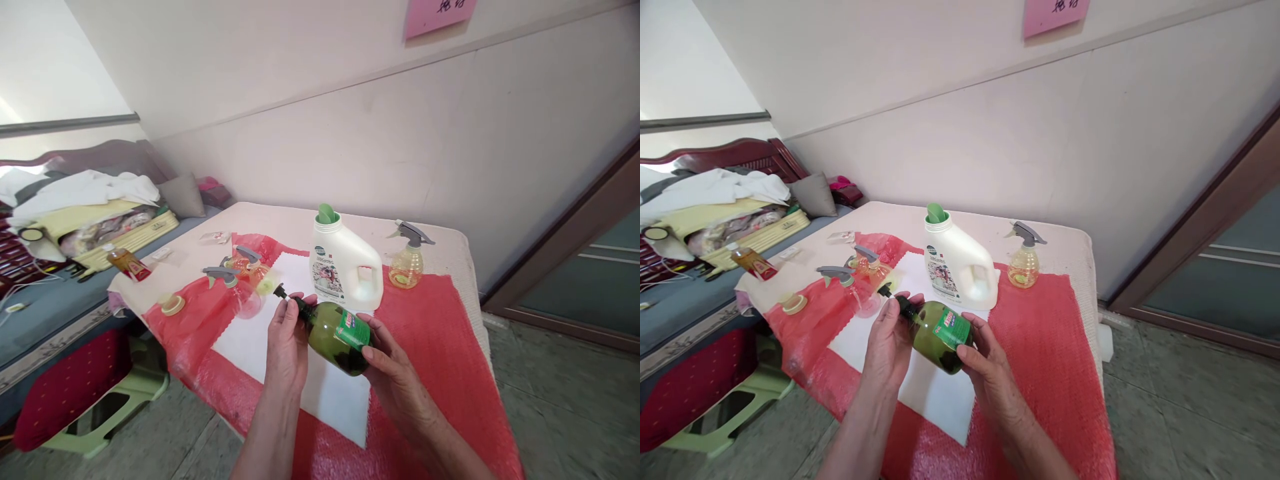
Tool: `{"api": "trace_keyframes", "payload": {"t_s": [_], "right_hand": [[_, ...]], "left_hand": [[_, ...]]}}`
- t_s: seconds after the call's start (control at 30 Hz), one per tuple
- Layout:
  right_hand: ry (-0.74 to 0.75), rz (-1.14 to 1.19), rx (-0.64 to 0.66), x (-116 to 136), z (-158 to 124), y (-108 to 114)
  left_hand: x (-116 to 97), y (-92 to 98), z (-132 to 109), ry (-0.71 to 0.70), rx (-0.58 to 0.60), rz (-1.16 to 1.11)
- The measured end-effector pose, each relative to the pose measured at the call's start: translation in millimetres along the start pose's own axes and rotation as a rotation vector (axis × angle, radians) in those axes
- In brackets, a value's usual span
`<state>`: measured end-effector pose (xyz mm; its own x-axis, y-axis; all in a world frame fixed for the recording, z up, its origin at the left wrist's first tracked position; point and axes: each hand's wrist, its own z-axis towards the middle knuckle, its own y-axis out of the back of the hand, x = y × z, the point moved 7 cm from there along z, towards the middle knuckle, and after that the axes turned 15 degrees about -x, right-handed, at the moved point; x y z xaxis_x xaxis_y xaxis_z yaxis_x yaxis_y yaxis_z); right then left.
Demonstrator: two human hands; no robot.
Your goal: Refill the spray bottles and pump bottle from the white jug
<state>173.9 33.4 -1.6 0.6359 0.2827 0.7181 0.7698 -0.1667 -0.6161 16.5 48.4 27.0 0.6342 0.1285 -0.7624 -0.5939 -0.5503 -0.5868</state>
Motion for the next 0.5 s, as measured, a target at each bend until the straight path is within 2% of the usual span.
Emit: {"api": "trace_keyframes", "payload": {"t_s": [0.5], "right_hand": [[0.041,-0.068,0.024,-1.7,-0.4,-1.8]], "left_hand": [[-2.6,-1.6,0.4,0.023,0.045,0.026]]}}
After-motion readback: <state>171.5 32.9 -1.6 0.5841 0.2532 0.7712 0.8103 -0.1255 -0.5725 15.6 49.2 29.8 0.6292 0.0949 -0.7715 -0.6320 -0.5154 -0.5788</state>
